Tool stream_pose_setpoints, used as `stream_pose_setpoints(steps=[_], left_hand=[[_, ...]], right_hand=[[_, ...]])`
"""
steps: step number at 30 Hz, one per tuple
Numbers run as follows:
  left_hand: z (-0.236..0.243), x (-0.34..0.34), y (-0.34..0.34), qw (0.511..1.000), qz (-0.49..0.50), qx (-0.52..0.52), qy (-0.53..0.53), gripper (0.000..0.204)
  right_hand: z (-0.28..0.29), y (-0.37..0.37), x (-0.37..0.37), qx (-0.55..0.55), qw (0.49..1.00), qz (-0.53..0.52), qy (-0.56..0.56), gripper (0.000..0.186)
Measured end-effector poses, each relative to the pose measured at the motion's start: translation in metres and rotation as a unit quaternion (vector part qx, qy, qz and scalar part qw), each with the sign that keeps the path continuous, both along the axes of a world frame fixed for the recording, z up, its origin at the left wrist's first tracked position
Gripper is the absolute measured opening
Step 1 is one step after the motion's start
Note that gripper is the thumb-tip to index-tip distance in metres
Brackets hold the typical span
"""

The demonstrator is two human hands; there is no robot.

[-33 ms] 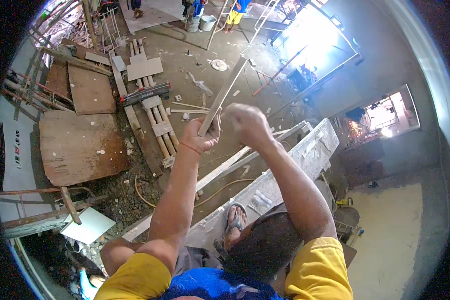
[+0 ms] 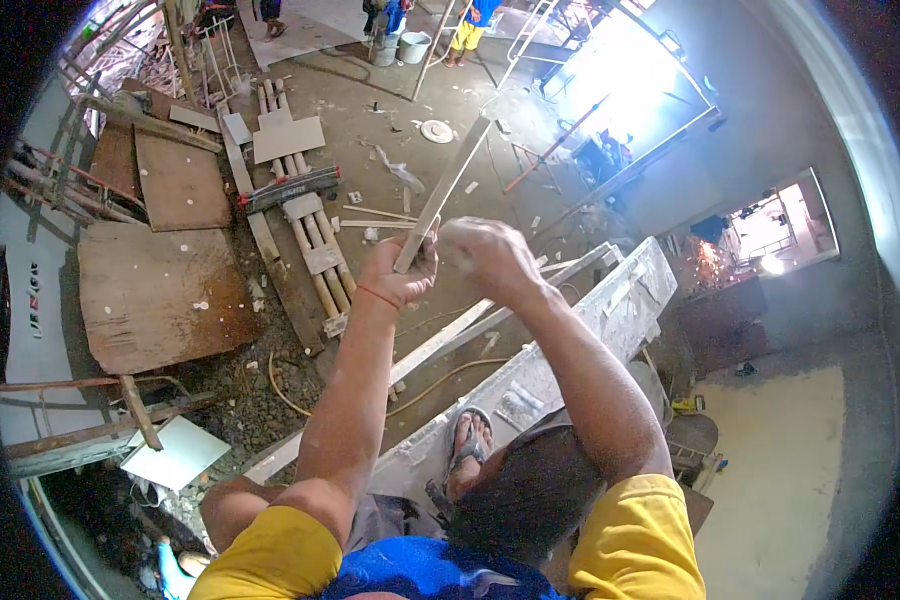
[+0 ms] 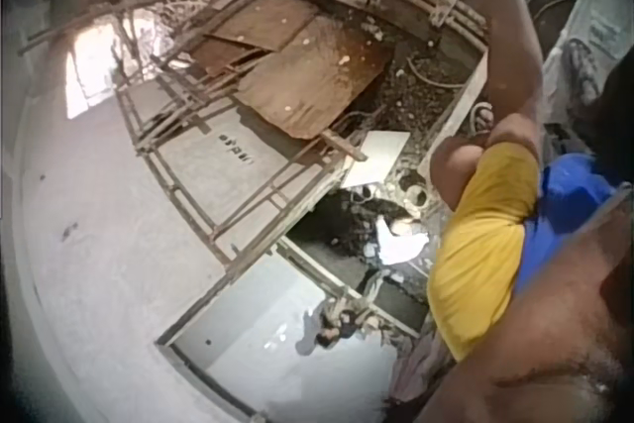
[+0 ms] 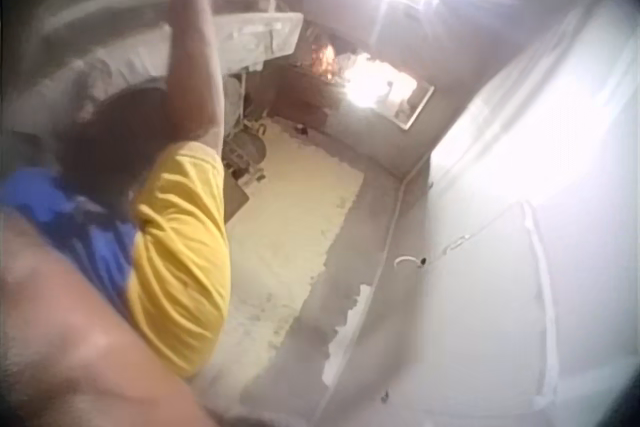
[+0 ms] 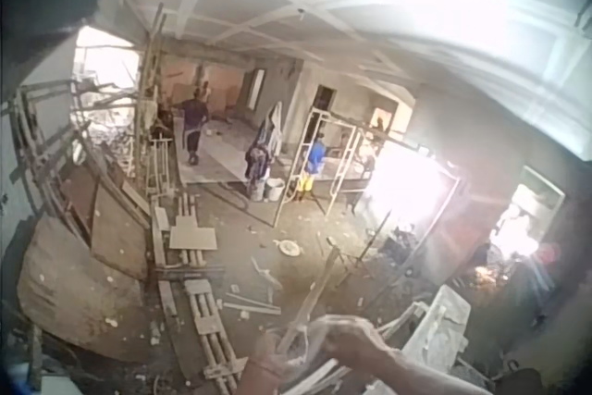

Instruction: Applying mortar or adhesive to the back of a large tile using a trowel.

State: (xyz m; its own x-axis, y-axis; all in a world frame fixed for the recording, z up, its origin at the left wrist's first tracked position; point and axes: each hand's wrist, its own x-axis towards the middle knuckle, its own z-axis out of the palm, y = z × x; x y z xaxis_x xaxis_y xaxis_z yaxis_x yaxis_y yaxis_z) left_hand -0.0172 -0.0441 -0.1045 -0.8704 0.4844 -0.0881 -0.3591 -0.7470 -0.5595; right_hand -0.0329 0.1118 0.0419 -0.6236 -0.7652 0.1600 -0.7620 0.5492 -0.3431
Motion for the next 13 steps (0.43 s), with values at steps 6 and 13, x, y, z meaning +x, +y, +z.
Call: stream_pose_setpoints(steps=[6,13], left_hand=[[0.002,-0.001,0.003,0.995,0.054,-0.08,-0.003,0.025],[0.007,0.003,-0.008,0.95,0.133,-0.262,-0.103,0.028]], right_hand=[[0.009,-0.004,-0.001,-0.082,0.987,-0.106,-0.086,0.015],[-0.002,-0.006,0.005,-0.013,0.997,-0.061,-0.036,0.019]])
